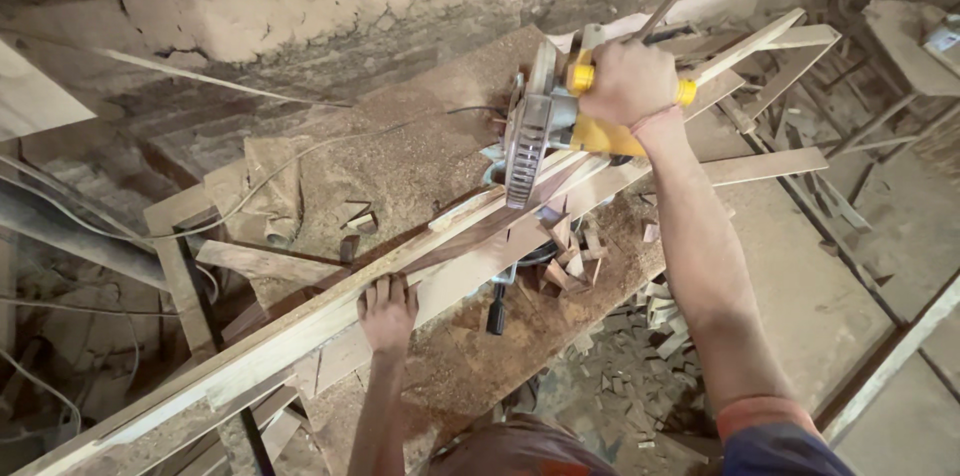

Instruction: The person picks up a long wooden strip from a pile, places it on the workbench, and cuts it into shorter pieces using a handheld circular saw, repeating the cut-and-reposition cycle. At the end the person steps back from the bench.

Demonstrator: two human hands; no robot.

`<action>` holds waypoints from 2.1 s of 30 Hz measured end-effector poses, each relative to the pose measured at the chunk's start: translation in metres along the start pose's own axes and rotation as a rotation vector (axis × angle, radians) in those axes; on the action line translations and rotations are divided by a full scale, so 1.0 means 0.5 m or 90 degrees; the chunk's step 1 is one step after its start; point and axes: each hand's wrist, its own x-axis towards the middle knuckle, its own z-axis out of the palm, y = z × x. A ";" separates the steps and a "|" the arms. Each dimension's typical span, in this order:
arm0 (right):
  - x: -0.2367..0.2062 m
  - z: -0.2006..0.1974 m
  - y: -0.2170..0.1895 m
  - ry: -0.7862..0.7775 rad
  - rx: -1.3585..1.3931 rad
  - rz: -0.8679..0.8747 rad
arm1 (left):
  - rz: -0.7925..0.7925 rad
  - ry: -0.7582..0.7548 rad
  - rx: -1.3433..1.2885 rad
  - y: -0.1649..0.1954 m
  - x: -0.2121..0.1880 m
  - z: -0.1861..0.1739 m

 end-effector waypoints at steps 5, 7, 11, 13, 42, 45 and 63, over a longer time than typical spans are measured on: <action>-0.066 -0.013 -0.044 -0.068 -0.016 0.029 | 0.011 -0.006 0.068 0.002 -0.002 0.006; -0.094 -0.005 -0.067 -0.125 -0.024 0.059 | 0.000 0.003 0.075 0.006 -0.003 0.011; -0.194 0.025 -0.106 -0.057 0.048 0.006 | -0.039 0.003 0.049 0.013 -0.005 0.017; -0.239 0.047 -0.128 -0.009 0.064 -0.002 | -0.044 0.002 0.046 0.013 -0.006 0.018; -0.403 0.180 -0.185 0.091 0.071 0.064 | -0.091 -0.027 -0.026 0.015 -0.008 0.004; -0.401 0.176 -0.187 0.112 0.062 0.052 | -0.101 -0.028 -0.034 0.017 -0.008 0.002; 0.002 0.002 0.008 -0.019 0.039 0.010 | 0.019 -0.125 -0.131 0.088 -0.042 -0.013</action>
